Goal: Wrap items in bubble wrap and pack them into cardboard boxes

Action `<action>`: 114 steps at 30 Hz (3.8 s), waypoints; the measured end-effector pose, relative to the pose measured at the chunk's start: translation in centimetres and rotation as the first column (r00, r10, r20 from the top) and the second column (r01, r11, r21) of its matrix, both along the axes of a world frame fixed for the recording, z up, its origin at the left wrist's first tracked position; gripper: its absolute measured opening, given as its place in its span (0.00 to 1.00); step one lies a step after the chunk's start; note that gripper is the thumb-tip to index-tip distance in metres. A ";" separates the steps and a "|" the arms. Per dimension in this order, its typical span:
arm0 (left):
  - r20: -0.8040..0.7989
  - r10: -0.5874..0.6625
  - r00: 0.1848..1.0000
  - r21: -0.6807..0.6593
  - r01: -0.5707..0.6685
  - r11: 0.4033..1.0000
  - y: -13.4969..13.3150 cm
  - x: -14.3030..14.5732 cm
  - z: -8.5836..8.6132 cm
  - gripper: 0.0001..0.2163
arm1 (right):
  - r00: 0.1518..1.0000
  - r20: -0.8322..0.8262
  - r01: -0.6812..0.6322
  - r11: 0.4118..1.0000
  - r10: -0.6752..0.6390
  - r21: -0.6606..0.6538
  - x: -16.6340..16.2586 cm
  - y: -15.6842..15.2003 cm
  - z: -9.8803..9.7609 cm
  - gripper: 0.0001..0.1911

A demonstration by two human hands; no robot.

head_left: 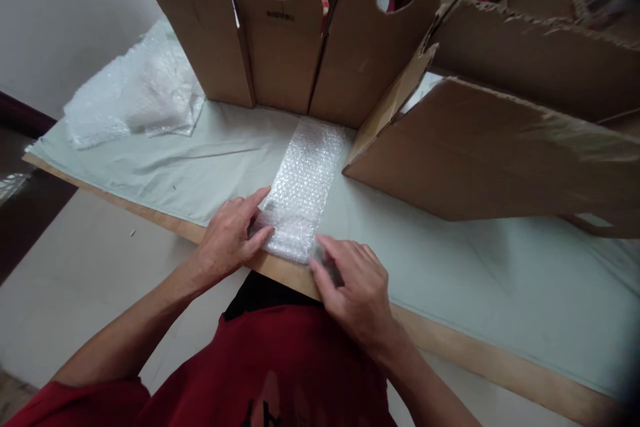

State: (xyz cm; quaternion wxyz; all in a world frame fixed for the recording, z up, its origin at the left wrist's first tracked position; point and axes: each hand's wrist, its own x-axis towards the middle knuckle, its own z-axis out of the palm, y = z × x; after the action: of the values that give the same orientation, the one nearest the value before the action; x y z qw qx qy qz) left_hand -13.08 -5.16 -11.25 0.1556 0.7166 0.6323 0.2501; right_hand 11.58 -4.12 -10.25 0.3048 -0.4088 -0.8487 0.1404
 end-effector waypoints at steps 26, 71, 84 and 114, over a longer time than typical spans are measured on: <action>0.081 -0.316 0.945 0.255 0.286 0.923 -1.5 -0.6 0.8 0.14 | 0.974 -0.220 -0.096 0.984 0.061 -0.151 -1.6 0.9 -1.0 0.05; 0.083 -0.210 0.974 0.238 0.185 0.954 1.9 0.8 0.3 0.11 | 0.993 0.081 -0.093 0.994 0.088 0.058 0.5 2.5 0.0 0.16; 0.127 -0.273 0.954 0.203 0.244 0.948 0.9 0.9 0.9 0.16 | 0.997 0.008 -0.071 0.969 0.075 -0.238 0.9 2.8 0.2 0.12; 0.767 0.011 0.641 -0.231 0.260 0.938 -1.9 9.6 3.5 0.18 | 0.954 -0.299 -0.130 0.849 -0.034 -0.512 5.7 0.7 2.7 0.38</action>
State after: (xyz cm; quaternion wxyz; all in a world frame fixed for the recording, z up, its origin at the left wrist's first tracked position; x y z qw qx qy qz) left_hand -3.52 -7.08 -7.78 0.5364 0.5532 0.4890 0.4088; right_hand 17.24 -3.42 -7.55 0.3014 -0.4293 -0.7322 0.4344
